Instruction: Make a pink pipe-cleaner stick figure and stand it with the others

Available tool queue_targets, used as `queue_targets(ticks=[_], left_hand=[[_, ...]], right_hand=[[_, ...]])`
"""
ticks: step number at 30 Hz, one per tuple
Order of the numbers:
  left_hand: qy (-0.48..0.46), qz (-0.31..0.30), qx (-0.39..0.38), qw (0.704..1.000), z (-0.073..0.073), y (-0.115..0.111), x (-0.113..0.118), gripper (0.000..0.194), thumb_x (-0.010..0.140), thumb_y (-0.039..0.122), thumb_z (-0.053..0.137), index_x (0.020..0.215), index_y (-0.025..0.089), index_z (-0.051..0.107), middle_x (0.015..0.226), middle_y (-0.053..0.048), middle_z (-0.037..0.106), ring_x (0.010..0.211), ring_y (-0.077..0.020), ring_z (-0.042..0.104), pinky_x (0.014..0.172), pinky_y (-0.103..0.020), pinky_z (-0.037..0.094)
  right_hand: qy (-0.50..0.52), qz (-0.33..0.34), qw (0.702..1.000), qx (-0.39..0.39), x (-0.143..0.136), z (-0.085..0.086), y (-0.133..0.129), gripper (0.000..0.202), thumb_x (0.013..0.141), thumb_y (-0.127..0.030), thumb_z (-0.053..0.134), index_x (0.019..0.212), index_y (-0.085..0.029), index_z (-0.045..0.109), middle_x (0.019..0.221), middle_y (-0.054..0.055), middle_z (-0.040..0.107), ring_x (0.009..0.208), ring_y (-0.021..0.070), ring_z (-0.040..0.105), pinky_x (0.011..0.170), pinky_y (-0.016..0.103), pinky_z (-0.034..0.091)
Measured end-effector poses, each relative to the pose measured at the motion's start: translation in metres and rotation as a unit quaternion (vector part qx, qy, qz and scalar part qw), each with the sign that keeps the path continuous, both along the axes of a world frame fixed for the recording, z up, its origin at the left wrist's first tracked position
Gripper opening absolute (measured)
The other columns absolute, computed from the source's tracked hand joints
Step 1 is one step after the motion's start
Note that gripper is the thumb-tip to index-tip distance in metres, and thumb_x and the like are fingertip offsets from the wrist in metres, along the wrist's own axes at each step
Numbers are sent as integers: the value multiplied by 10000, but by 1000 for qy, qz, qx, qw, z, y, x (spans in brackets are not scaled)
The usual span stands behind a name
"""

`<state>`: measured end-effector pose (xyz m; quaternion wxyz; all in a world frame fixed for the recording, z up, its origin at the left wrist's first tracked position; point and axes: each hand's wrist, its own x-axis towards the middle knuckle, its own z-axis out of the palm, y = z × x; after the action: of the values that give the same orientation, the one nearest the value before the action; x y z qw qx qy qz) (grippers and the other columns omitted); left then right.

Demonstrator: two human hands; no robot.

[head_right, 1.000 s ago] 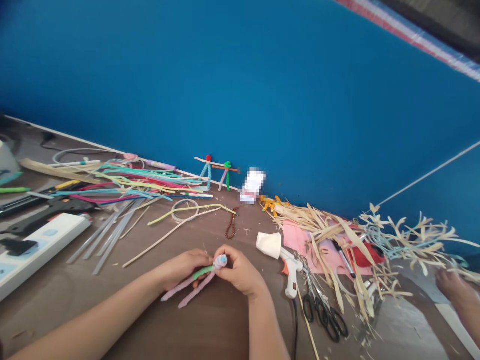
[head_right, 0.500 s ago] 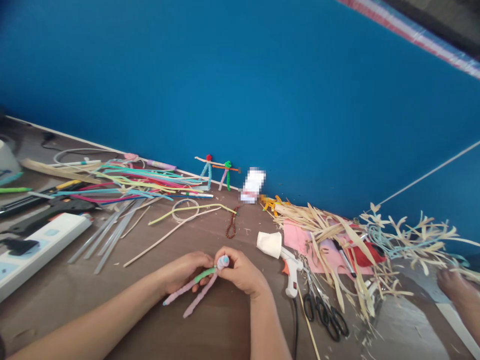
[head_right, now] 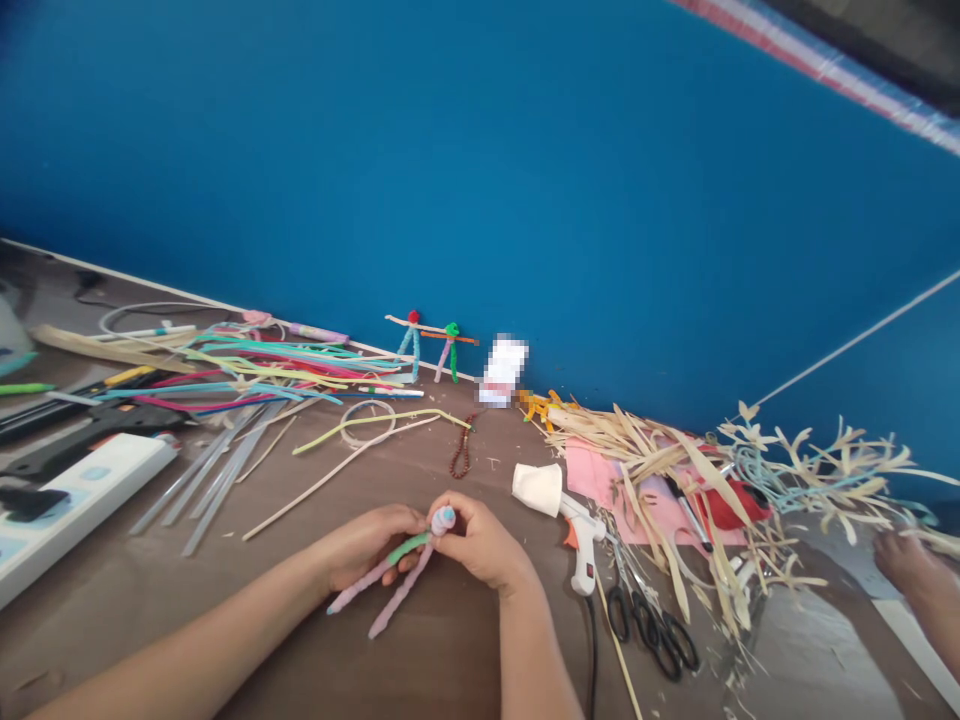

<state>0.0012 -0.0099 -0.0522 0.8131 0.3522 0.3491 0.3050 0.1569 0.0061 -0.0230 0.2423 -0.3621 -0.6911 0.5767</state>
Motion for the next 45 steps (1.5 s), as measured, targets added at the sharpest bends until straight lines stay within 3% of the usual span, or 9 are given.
queue_targets(ticks=[11,19,27,35,40,45], left_hand=[[-9,-6,-6,1000,0,1,-1,137,638,225,499,651,102,559,409,22,450,334,-56,363,267,-137,274],[18,-5,14,1000,4,-1,-1,134,613,231,566,561,112,535,387,48,410,314,-26,299,294,-134,244],[66,84,47,993,3,-3,7,139,607,238,532,524,129,512,347,69,355,295,-32,261,292,-154,215],[87,163,88,979,1,0,7,168,638,259,486,525,136,498,366,64,353,324,-42,269,306,-157,233],[53,108,92,988,4,1,4,195,638,315,553,617,122,533,439,60,386,361,-43,314,347,-164,293],[68,76,124,987,2,2,2,225,649,328,564,681,106,565,506,44,425,399,-43,350,387,-168,328]], right_hand=[[1,8,1000,-10,2,-5,3,117,671,-129,546,776,-167,512,684,-32,443,662,103,411,641,210,324],[-9,-4,1000,5,1,-10,5,176,662,-97,534,825,-163,537,762,-13,513,733,121,462,695,233,355],[-6,-45,999,-1,-2,-12,3,367,668,-116,530,1026,-189,488,877,16,529,784,132,492,726,260,384],[-26,-114,991,63,-7,-14,4,202,698,-189,521,896,-165,551,672,-15,500,626,103,454,620,231,374],[-44,-163,981,93,-5,-20,7,161,680,-218,538,820,-155,587,604,-25,486,569,96,430,569,219,358],[-55,-161,983,73,-6,-16,6,159,673,-253,553,778,-144,601,563,-32,476,523,81,395,510,197,328]])
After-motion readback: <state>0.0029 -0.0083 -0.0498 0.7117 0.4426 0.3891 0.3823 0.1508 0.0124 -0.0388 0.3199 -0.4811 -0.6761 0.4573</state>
